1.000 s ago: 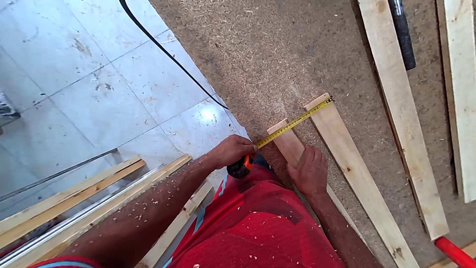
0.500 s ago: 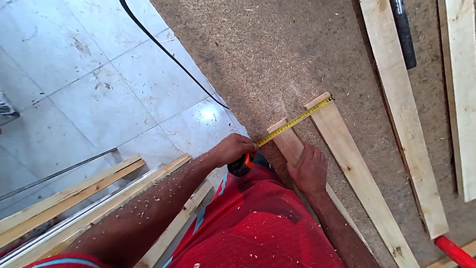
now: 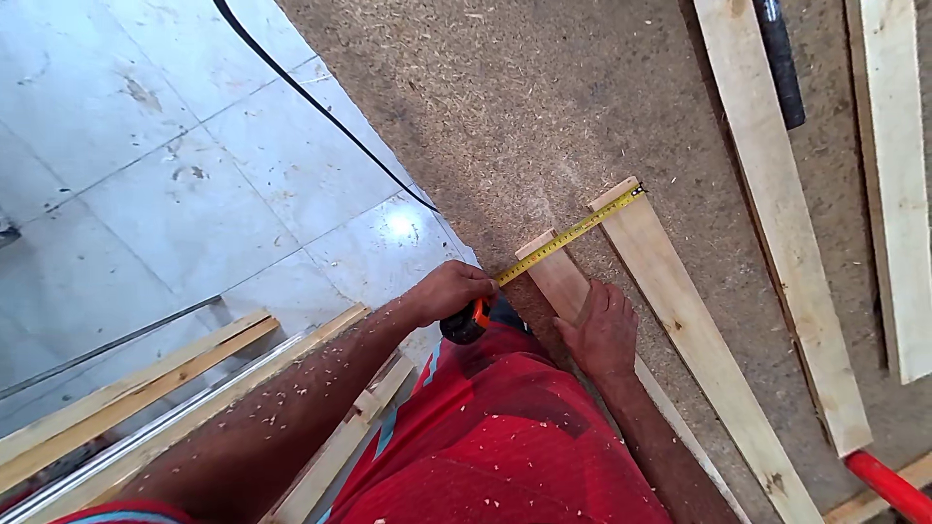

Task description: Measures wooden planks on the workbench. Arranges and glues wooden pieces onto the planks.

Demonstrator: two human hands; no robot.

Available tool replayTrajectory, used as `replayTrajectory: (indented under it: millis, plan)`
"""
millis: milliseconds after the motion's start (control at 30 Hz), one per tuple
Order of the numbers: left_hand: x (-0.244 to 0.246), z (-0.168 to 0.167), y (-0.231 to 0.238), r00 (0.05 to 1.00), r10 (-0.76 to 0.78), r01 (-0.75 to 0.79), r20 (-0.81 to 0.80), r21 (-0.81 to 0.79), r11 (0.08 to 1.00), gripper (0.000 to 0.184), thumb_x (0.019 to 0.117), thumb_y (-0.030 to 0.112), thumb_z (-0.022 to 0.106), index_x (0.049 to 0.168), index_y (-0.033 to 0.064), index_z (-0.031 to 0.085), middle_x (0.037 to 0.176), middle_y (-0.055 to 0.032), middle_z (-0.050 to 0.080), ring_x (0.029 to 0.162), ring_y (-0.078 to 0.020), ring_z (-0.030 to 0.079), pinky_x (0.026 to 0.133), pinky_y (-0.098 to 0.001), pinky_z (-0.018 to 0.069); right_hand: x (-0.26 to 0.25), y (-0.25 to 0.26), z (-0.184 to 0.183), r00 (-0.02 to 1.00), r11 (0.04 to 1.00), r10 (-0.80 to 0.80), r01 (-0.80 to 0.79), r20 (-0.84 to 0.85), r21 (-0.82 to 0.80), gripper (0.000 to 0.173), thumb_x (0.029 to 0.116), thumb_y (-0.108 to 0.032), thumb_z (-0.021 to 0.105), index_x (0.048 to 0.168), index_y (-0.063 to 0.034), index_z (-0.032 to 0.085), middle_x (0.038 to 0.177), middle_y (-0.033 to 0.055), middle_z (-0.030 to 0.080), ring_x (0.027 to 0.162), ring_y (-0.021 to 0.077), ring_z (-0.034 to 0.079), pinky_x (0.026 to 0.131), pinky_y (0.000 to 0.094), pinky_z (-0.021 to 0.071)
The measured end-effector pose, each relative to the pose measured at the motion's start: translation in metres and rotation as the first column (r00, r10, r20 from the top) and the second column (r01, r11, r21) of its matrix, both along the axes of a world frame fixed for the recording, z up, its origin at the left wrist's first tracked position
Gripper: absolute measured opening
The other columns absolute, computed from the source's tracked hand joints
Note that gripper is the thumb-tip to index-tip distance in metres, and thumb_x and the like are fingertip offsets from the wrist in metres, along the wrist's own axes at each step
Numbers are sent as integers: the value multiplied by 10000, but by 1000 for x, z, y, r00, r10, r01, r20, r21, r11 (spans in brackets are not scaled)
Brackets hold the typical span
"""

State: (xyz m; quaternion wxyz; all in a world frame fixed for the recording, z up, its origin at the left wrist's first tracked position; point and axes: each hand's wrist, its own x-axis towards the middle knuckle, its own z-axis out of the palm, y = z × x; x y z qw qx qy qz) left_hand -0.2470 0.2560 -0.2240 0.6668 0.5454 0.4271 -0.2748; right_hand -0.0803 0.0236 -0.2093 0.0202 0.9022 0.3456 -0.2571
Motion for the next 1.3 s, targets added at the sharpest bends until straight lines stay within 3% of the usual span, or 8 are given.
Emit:
replayTrajectory:
  millis: [233, 400, 600, 800, 933, 1033, 1200, 1300]
  plan:
    - [1, 0, -1, 1000, -5, 5, -14, -2, 1000, 336, 1055, 305, 571, 868, 129, 787, 889, -22, 785, 770, -180, 728, 706, -406, 596, 2, -6, 1, 1000, 999, -5, 6, -7, 48, 1011, 682, -702, 821, 1441, -91, 552, 1297, 171, 622, 1174, 375, 603, 964, 575, 502]
    - [-1, -3, -2, 999, -14, 14, 33, 0, 1000, 302, 1037, 291, 571, 920, 111, 784, 933, -51, 781, 841, -203, 734, 777, -428, 602, -1, -22, 4, 993, 903, -95, 54, 75, 426, 940, 795, -780, 670, 1377, -46, 598, 1280, 187, 641, 1160, 353, 632, 985, 570, 520]
    - [-2, -6, -6, 999, 7, -7, 41, -12, 1000, 320, 1027, 268, 546, 921, 54, 760, 967, -104, 776, 837, -232, 731, 774, -416, 599, -1, -37, 18, 977, 830, -198, 122, 83, 544, 814, 867, -756, 606, 1325, -84, 646, 1258, 138, 660, 1171, 305, 633, 1001, 514, 532]
    - [13, 32, -32, 946, 19, 17, 323, -108, 994, 308, 1040, 226, 477, 1049, 21, 707, 1105, -143, 764, 945, -281, 756, 833, -460, 635, -17, -61, 52, 933, 758, -126, 310, -338, 574, 697, 895, -547, 732, 1399, -82, 607, 1345, 136, 651, 1291, 265, 600, 1111, 446, 486]
    - [76, 60, -115, 732, 17, 219, 681, -258, 941, 274, 1052, 348, 542, 1134, 174, 736, 1294, -33, 687, 1203, -199, 633, 1055, -437, 508, -23, -84, 85, 735, 525, 25, 567, -678, 635, 866, 810, -339, 871, 1490, -5, 451, 1365, 185, 608, 1238, 284, 619, 1056, 475, 523]
    - [115, 80, -200, 680, 104, 187, 726, -309, 932, 314, 1086, 334, 472, 1209, 139, 685, 1409, -85, 642, 1366, -247, 556, 1158, -438, 439, -23, -131, 100, 781, 316, -80, 609, -619, 727, 937, 849, -427, 801, 1505, 98, 385, 1403, 261, 571, 1304, 336, 575, 1123, 492, 461]
    - [148, 91, -334, 684, -80, 267, 725, -146, 953, 334, 1077, 160, 441, 1345, 36, 599, 1301, -20, 690, 1192, -123, 649, 1027, -326, 538, -33, -257, 111, 727, 84, -351, 652, -590, 754, 663, 928, -200, 687, 1462, 99, 432, 1369, 273, 574, 1281, 342, 581, 1107, 475, 473]
    - [152, 72, -413, 656, -207, 368, 726, -69, 927, 192, 1002, 100, 582, 1146, 83, 708, 1294, -24, 700, 1156, -156, 671, 983, -374, 566, -62, -356, 100, 594, 68, -468, 763, -655, 643, 532, 960, -279, 663, 1396, 7, 556, 1259, 222, 635, 1143, 323, 638, 978, 497, 537]
